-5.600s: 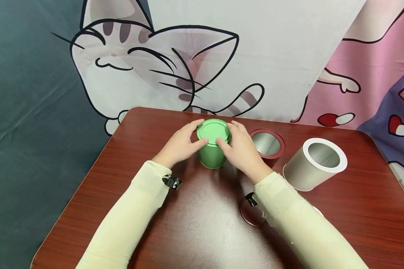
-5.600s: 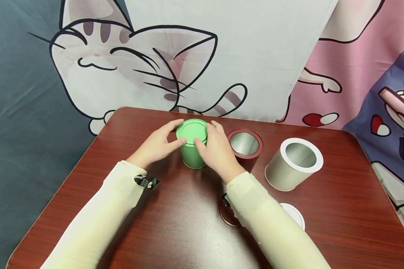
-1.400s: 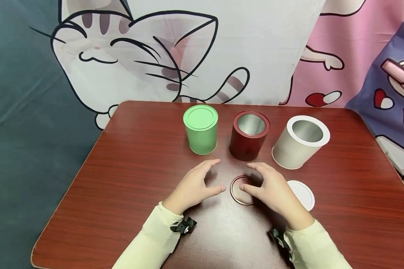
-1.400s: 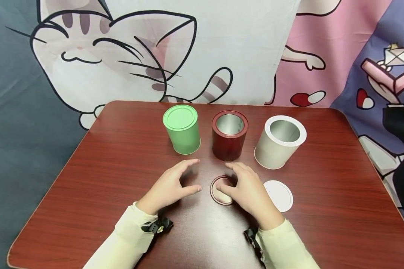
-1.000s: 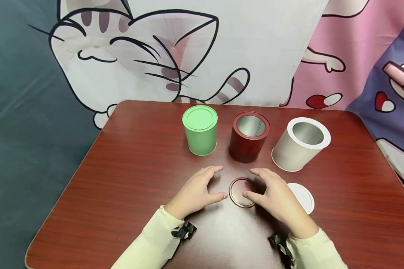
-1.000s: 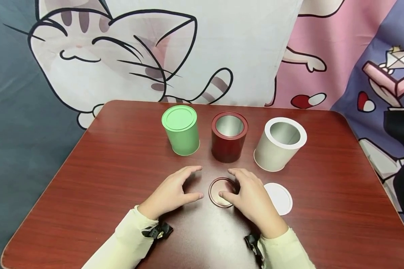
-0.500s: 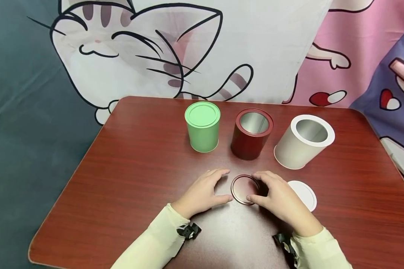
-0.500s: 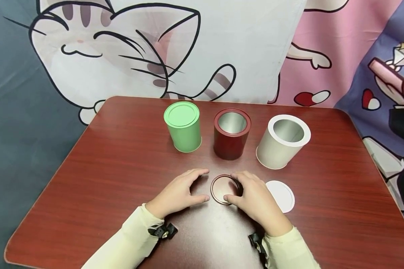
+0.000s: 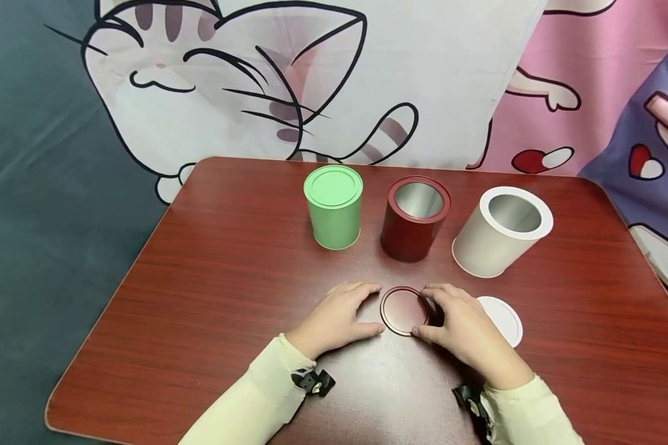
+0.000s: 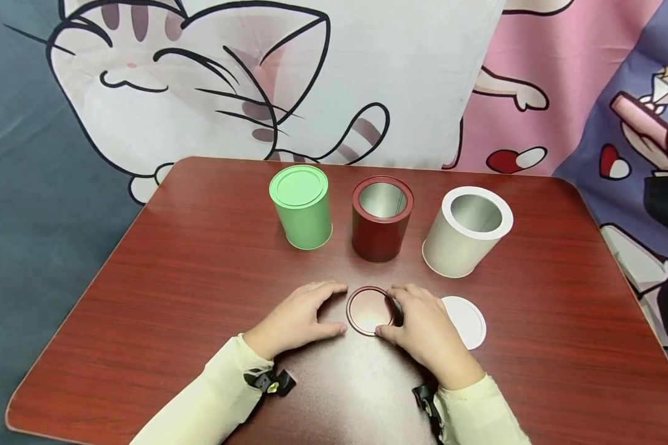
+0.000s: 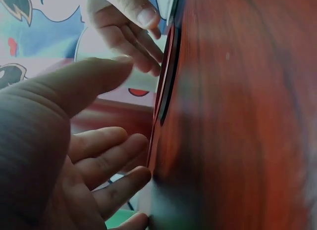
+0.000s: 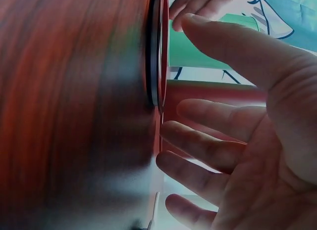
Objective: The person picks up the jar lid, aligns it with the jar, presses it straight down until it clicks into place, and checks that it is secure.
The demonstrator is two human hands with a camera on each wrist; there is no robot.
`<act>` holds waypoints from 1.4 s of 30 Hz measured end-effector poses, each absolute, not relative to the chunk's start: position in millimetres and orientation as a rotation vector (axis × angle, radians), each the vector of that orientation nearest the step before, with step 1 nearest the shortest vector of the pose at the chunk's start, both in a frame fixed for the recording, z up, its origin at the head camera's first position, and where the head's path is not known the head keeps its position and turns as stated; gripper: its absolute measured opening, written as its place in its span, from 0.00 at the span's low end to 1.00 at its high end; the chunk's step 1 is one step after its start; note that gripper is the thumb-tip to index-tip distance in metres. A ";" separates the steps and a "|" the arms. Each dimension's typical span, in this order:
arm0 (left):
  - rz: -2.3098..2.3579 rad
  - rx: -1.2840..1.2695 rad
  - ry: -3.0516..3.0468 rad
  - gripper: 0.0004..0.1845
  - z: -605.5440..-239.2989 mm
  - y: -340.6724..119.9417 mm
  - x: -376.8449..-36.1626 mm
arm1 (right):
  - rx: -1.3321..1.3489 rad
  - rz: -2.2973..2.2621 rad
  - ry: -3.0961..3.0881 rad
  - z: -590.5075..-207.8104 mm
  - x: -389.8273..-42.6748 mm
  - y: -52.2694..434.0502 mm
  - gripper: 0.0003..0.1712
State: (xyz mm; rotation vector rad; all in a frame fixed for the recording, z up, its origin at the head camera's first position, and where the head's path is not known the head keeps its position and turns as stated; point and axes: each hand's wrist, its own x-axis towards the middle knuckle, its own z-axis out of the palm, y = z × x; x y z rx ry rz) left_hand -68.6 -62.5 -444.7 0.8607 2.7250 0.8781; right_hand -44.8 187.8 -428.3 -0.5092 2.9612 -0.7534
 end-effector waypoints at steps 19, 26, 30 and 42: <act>0.770 0.916 2.695 0.38 -446.9 -53.4 -72.5 | -0.563 -0.679 2.973 -426.5 -48.8 192.3 0.35; 0.707 0.920 2.733 0.38 -446.5 -48.9 -71.0 | -0.566 -0.668 2.985 -428.4 -46.2 193.6 0.35; 0.716 0.904 2.726 0.38 -446.7 -49.3 -70.5 | -0.584 -0.643 3.001 -430.0 -46.9 193.0 0.34; 0.839 0.906 2.703 0.36 -452.7 -54.5 -70.5 | -0.639 -0.616 3.054 -434.5 -49.1 192.2 0.30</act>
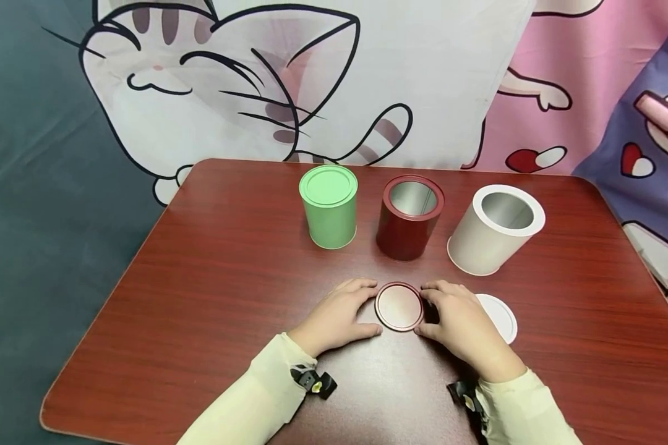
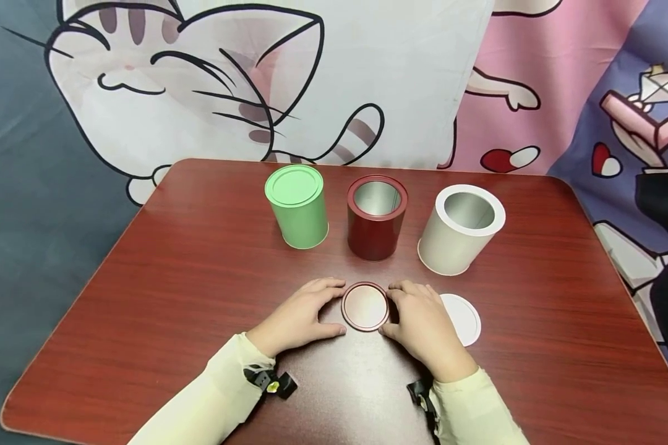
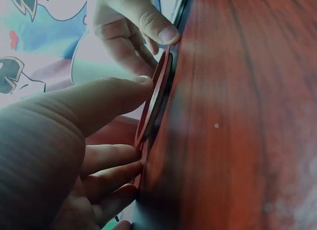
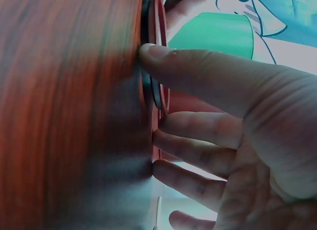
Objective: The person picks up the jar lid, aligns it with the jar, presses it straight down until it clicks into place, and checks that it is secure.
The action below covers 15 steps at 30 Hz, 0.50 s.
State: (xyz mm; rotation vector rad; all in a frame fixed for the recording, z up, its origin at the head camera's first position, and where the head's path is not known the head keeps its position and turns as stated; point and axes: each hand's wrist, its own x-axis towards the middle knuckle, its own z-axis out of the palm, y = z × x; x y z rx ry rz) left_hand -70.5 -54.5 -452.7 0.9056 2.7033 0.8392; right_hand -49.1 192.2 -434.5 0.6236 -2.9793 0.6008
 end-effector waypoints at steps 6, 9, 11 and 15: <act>1.009 0.879 2.684 0.32 -455.4 -52.6 -69.5 | 0.603 0.692 -2.996 -433.6 -50.8 194.6 0.29; 1.046 0.825 2.669 0.33 -456.1 -50.7 -67.4 | 0.582 0.737 -3.005 -432.0 -51.2 196.5 0.29; 1.053 0.801 2.674 0.34 -455.5 -49.8 -66.3 | 0.576 0.760 -3.009 -431.0 -52.0 197.5 0.30; 1.060 0.782 2.696 0.34 -452.9 -48.7 -66.6 | 0.574 0.830 -2.995 -429.2 -53.5 198.2 0.30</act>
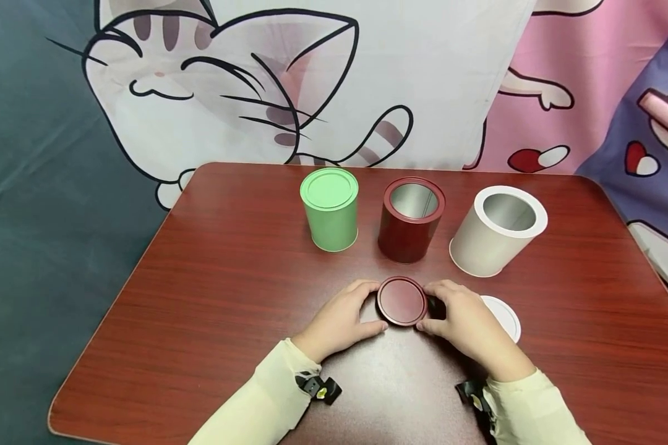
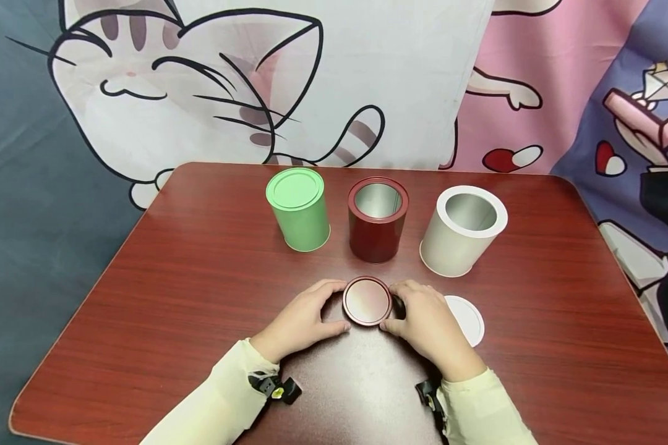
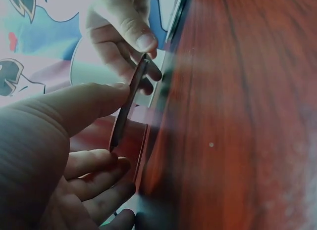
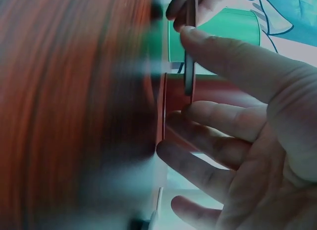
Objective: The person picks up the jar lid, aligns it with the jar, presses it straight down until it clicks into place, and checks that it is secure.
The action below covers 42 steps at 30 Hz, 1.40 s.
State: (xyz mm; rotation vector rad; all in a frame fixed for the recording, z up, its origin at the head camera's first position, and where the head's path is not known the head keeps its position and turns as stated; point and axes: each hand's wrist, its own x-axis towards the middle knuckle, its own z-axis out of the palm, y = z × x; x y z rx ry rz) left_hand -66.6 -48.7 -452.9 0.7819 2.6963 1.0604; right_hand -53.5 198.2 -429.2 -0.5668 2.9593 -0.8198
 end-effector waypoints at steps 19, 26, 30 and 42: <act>1.176 0.884 2.792 0.33 -426.1 -44.6 -76.8 | -0.533 -1.006 2.998 -404.9 -54.9 197.5 0.32; 1.211 0.908 2.799 0.33 -417.9 -44.7 -81.7 | -0.522 -1.010 3.035 -394.7 -55.6 197.9 0.32; 1.213 0.909 2.809 0.33 -413.1 -44.5 -83.8 | -0.537 -1.042 3.059 -390.4 -56.3 197.3 0.32; 1.205 0.939 2.886 0.33 -397.0 -43.2 -90.3 | -0.542 -1.160 3.111 -383.0 -58.5 196.7 0.34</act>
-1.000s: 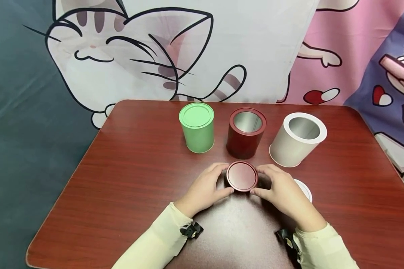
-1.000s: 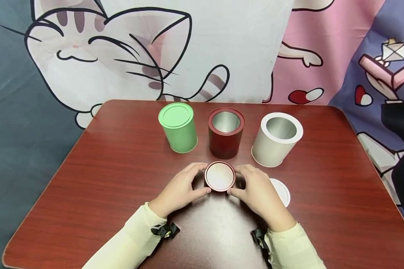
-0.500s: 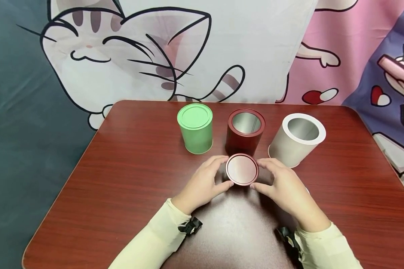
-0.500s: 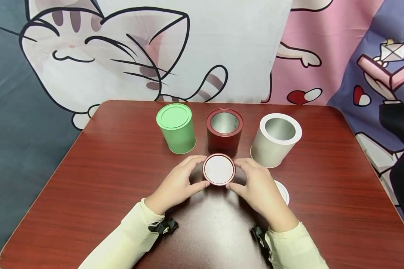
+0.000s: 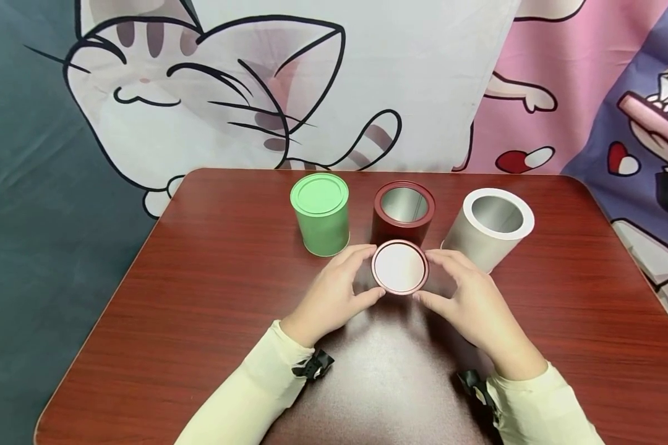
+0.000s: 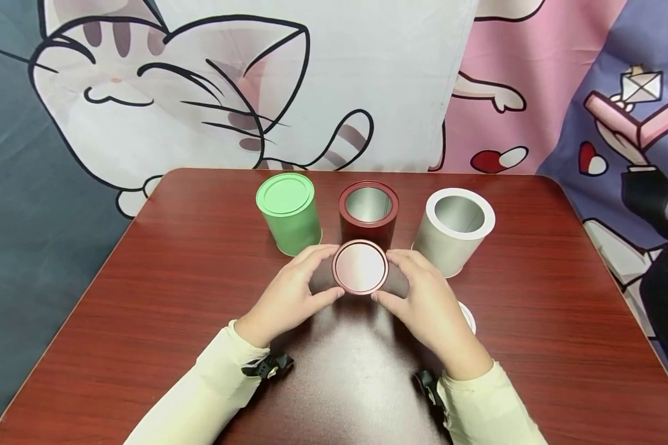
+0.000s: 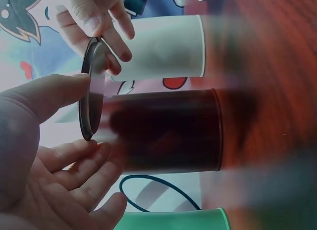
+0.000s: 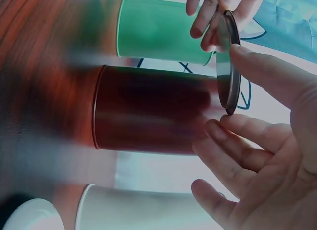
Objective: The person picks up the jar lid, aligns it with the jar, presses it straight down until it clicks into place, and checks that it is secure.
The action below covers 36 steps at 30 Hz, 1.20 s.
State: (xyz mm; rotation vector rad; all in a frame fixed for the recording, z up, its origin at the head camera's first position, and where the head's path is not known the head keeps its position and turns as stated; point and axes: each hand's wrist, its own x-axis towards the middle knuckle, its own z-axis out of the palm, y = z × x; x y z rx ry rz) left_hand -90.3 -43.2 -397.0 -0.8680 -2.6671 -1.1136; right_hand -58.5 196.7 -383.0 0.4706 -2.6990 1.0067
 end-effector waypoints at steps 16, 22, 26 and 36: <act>-1.156 -0.893 -2.599 0.33 -379.7 -40.9 -100.2 | 0.475 1.047 -2.622 -367.7 -64.5 196.1 0.35; -1.146 -0.890 -2.603 0.33 -376.0 -40.4 -105.1 | 0.456 1.055 -2.630 -364.4 -67.3 195.2 0.35; -1.150 -0.892 -2.612 0.33 -375.5 -40.0 -110.3 | 0.445 1.054 -2.634 -363.4 -70.3 193.5 0.38; -1.130 -0.890 -2.627 0.34 -369.5 -37.9 -122.6 | 0.408 1.090 -2.639 -359.3 -80.8 189.1 0.40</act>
